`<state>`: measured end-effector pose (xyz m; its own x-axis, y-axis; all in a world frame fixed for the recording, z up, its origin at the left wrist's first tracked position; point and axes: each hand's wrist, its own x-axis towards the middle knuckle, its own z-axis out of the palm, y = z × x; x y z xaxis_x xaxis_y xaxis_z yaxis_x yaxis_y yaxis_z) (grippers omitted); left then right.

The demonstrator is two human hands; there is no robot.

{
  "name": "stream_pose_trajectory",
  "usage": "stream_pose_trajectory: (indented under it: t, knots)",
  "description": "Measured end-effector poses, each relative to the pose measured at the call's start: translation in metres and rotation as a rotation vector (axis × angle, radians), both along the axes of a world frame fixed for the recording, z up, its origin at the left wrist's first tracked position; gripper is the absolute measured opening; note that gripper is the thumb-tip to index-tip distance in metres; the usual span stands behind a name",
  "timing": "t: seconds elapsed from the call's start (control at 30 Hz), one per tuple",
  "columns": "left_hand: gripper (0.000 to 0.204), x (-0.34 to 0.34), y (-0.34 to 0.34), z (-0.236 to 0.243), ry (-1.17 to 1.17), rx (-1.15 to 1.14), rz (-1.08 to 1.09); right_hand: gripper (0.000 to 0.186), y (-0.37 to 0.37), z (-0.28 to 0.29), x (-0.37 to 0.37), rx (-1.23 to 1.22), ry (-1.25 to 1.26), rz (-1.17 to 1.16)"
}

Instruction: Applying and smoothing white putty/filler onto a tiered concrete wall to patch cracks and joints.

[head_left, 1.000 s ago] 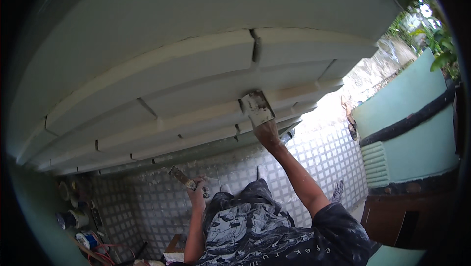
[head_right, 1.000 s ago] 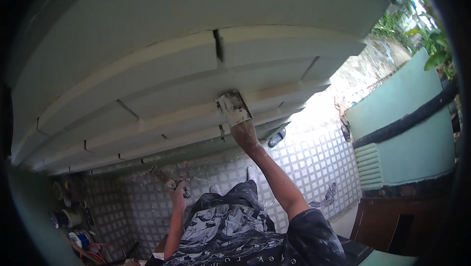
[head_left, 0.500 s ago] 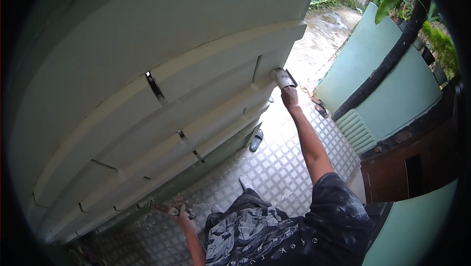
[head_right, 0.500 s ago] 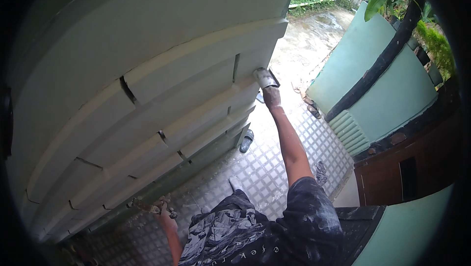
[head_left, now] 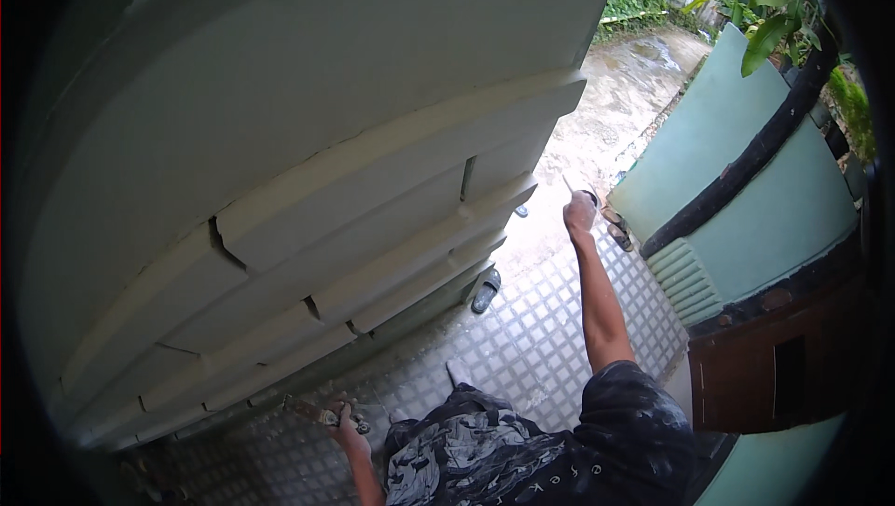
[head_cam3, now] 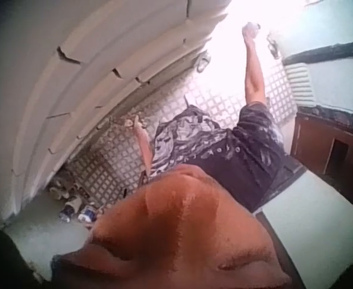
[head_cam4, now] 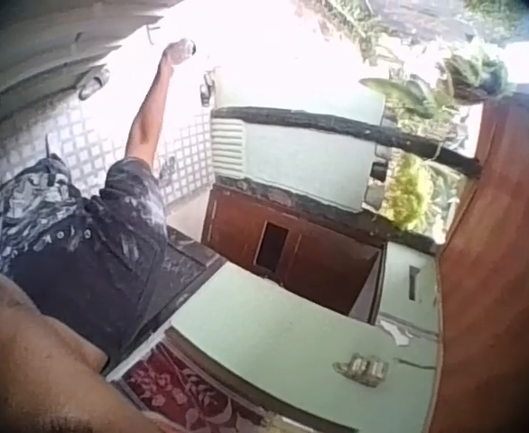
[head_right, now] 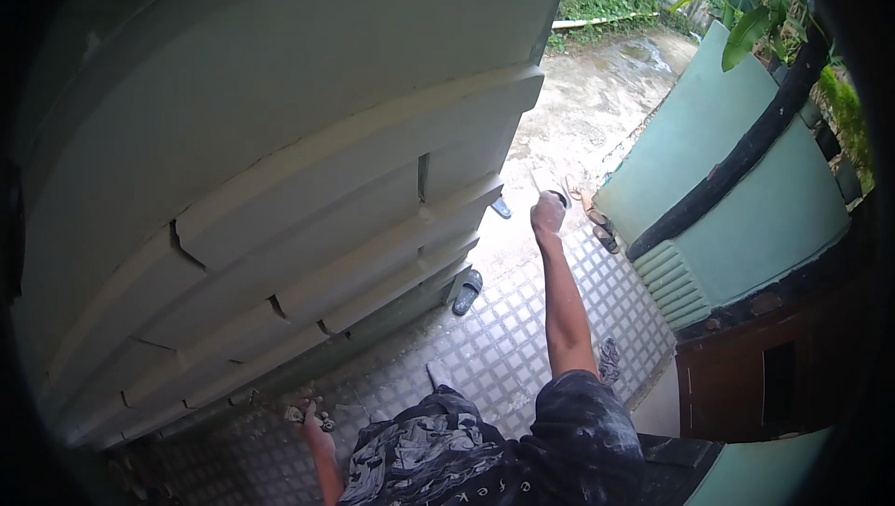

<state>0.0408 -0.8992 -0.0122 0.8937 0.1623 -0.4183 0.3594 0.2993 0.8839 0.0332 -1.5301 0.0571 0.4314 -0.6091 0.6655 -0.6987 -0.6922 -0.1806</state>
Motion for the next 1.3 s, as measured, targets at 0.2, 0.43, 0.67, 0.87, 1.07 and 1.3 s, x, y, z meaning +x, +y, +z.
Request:
stream_pose_trajectory:
  t: [0.2,0.43,0.67,0.87,1.07,1.3]
  knots:
    - [0.018,0.001,-0.029,-0.019,0.035,-0.019,0.036,0.010,0.038,-0.004,0.009,-0.128,-0.028,0.606]
    - [0.017,0.005,-0.063,-0.023,0.026,0.009,-0.055,0.011,0.012,-0.004,0.006,0.172,0.103,-0.039]
    - [0.017,0.000,-0.084,-0.005,-0.017,0.000,-0.020,0.018,-0.008,-0.022,0.005,0.038,0.084,0.028]
    - [0.018,-0.001,-0.070,-0.008,0.020,-0.020,0.030,0.015,0.030,-0.002,0.013,-0.200,-0.074,0.679]
    - [0.019,-0.005,-0.047,-0.020,0.110,-0.039,0.013,0.021,-0.007,-0.022,0.008,0.176,0.020,-0.061]
    - [0.018,-0.007,-0.051,0.007,0.047,-0.057,0.035,0.010,0.018,-0.031,0.016,0.128,0.215,0.173]
